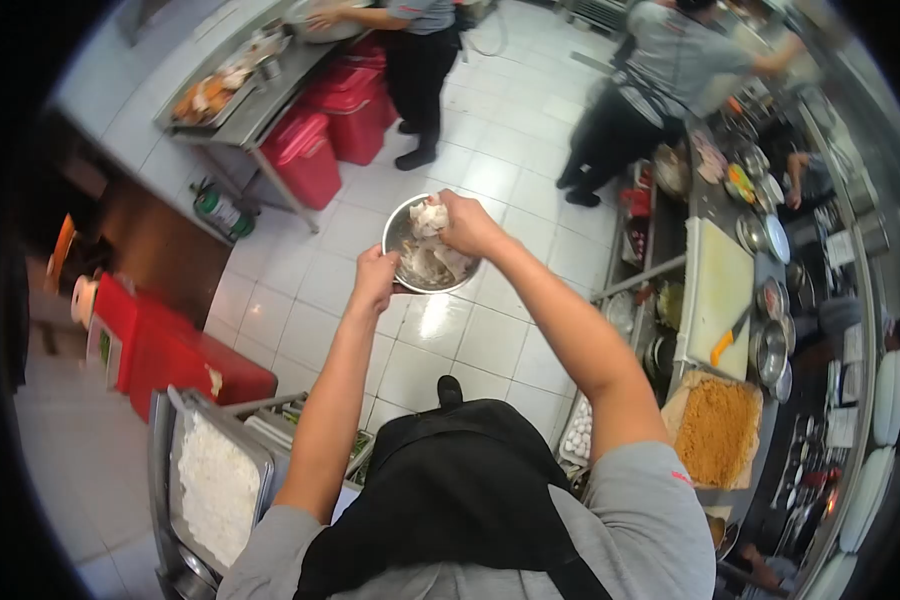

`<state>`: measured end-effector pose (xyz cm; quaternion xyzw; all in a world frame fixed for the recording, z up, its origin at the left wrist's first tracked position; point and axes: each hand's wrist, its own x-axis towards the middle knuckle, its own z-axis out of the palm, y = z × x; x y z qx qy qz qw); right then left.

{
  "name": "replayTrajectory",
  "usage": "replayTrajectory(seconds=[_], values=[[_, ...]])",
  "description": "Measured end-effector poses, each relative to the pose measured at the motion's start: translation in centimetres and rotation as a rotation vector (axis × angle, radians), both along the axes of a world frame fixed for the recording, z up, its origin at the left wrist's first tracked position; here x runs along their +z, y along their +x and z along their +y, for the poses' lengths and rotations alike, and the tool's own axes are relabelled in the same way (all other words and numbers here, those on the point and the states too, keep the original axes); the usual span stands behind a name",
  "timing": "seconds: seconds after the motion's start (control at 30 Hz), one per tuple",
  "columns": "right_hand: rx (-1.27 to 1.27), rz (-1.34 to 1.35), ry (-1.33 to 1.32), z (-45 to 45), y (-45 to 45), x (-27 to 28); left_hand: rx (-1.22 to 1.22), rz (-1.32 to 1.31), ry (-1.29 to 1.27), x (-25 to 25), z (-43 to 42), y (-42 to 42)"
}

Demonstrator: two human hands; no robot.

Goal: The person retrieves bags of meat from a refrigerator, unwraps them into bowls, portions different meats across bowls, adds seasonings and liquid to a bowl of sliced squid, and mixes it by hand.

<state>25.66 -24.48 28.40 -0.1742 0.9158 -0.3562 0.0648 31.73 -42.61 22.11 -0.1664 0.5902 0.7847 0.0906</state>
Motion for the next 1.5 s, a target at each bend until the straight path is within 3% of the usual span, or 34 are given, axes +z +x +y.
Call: replayTrajectory(seconds=[0.03, 0.1, 0.17, 0.23, 0.27, 0.3, 0.37, 0.4, 0.47, 0.5, 0.57, 0.6, 0.63, 0.73, 0.77, 0.9, 0.97, 1.0, 1.03, 1.1, 1.13, 1.23, 1.3, 1.37, 1.4, 1.43, 1.5], values=[[-0.038, -0.003, 0.004, 2.3, -0.7, 0.9, -0.038, -0.003, 0.004, 0.2, 1.6, -1.3], [0.175, -0.130, 0.085, 6.1, -2.2, 2.5, -0.162, 0.012, -0.004, 1.5, 4.2, -4.0], [0.139, -0.103, 0.033, 9.4, -3.9, 1.1, -0.284, 0.021, -0.036, 2.6, 6.9, -6.9], [0.227, 0.160, 0.091, 11.0, -3.9, -0.1, -0.447, 0.072, -0.081, 3.1, 10.1, -9.6], [0.212, -0.004, 0.081, 11.5, -3.6, -0.3, -0.487, 0.078, -0.082, 3.1, 11.5, -10.8], [0.297, -0.082, 0.172, 12.6, -3.8, -0.1, -0.567, 0.063, -0.114, 2.9, 12.7, -12.1], [0.439, 0.056, 0.455, 14.9, -4.5, 0.0, -0.665, 0.054, -0.157, 2.6, 14.9, -15.0], [0.410, 0.048, 0.443, 16.4, -4.8, -0.5, -0.668, 0.060, -0.169, 2.2, 16.1, -16.1], [0.139, 0.391, 0.314, 20.6, -5.5, -0.6, -0.646, 0.067, -0.104, 2.8, 18.9, -17.9], [0.114, 0.387, 0.332, 21.7, -5.8, -1.7, -0.674, 0.074, -0.091, 2.6, 20.6, -18.7], [-0.487, 0.264, 0.207, 22.4, -5.8, -5.4, -0.575, 0.226, -0.153, 1.7, 24.4, -20.4], [-0.594, 0.071, 0.126, 23.1, -6.8, -6.4, -0.582, 0.373, -0.286, -0.8, 26.6, -21.4], [-0.692, -0.191, 0.046, 24.4, -7.8, -6.0, -0.614, 0.359, -0.294, -2.5, 28.6, -22.0], [-0.852, 0.039, -0.130, 29.8, -8.6, -7.7, -0.769, 0.089, -0.057, -2.2, 33.1, -23.3], [-0.898, 0.121, -0.177, 31.3, -8.3, -6.5, -0.821, 0.007, -0.020, 0.0, 34.5, -23.5], [-0.873, 0.028, -0.253, 39.7, -6.9, -2.1, -1.050, -0.102, 0.030, 0.8, 42.2, -26.0], [-1.000, -0.239, -0.169, 40.0, -5.2, 6.1, -1.136, -0.096, 0.024, 2.0, 46.2, -26.2], [-0.904, -0.196, -0.255, 41.9, -4.2, 6.5, -1.179, -0.089, 0.026, 2.5, 48.4, -26.2], [-0.932, -0.193, -0.259, 44.5, -3.6, 5.7, -1.208, -0.089, 0.024, 2.6, 50.4, -26.1], [-0.698, -0.047, -0.201, 47.7, -3.1, 5.8, -1.298, -0.066, 0.066, 2.6, 53.6, -25.7], [-0.846, -0.251, -0.347, 49.1, -1.9, 6.1, -1.326, -0.083, 0.065, 2.8, 55.2, -25.5], [-0.911, -0.214, -0.359, 53.1, -1.1, 5.6, -1.410, -0.107, 0.043, 2.9, 59.8, -24.8], [-0.991, -0.107, -0.322, 55.3, -0.7, 2.9, -1.445, -0.096, 0.045, 3.3, 62.1, -24.3], [-1.018, 0.178, -0.326, 57.0, -0.4, 1.3, -1.530, -0.108, 0.077, 3.7, 64.3, -24.4], [-0.989, 0.255, -0.488, 57.4, -0.7, 1.0, -1.539, -0.101, 0.091, 3.3, 65.4, -24.5], [-0.997, 0.264, -0.481, 58.1, -0.2, 0.9, -1.550, -0.093, 0.095, 3.0, 66.7, -24.5], [-1.068, 0.304, -0.147, 58.8, 0.3, 2.8, -1.590, -0.087, 0.076, 2.9, 69.1, -24.7]])
